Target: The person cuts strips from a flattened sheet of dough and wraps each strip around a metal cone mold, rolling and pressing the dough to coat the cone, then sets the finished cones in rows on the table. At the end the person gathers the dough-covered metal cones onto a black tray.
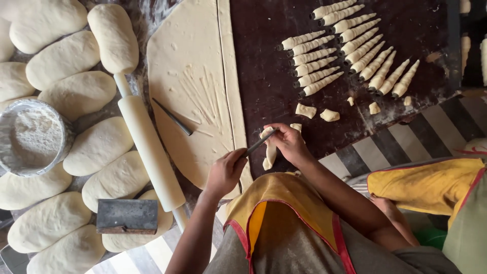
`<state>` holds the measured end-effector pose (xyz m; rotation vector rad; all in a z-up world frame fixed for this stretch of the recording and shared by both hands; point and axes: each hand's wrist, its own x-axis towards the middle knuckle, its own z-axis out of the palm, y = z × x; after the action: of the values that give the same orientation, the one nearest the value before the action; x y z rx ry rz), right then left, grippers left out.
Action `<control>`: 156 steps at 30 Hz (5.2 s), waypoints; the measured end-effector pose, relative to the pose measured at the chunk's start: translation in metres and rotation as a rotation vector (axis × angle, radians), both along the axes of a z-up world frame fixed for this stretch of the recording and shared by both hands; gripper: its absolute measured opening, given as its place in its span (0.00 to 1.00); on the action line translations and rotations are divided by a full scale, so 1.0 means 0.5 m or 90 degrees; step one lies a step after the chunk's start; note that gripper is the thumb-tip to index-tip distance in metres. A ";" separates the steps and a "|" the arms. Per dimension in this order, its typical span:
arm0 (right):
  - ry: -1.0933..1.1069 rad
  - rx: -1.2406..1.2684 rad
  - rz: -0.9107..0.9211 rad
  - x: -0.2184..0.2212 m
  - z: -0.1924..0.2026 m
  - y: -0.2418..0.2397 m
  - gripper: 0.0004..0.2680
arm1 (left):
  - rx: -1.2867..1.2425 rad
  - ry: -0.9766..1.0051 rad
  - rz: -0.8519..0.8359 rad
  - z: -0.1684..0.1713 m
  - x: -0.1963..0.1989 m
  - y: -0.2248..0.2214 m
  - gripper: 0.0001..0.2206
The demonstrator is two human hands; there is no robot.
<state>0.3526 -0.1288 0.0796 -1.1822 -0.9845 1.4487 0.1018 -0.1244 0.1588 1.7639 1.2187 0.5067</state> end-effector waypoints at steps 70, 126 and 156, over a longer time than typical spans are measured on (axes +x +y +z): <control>0.248 0.010 0.069 0.006 0.087 0.017 0.17 | -0.719 -0.751 0.181 0.036 0.058 -0.017 0.05; 0.100 0.027 0.119 -0.031 0.043 -0.028 0.17 | -0.541 -0.714 0.292 -0.025 0.087 -0.032 0.01; 0.001 0.002 0.042 -0.049 0.057 -0.022 0.14 | -0.511 -0.639 0.308 0.020 0.097 -0.031 0.08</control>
<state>0.3281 -0.1398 0.1083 -1.1554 -1.0328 1.4988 0.1503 -0.1399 0.1687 0.3855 0.8756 0.8757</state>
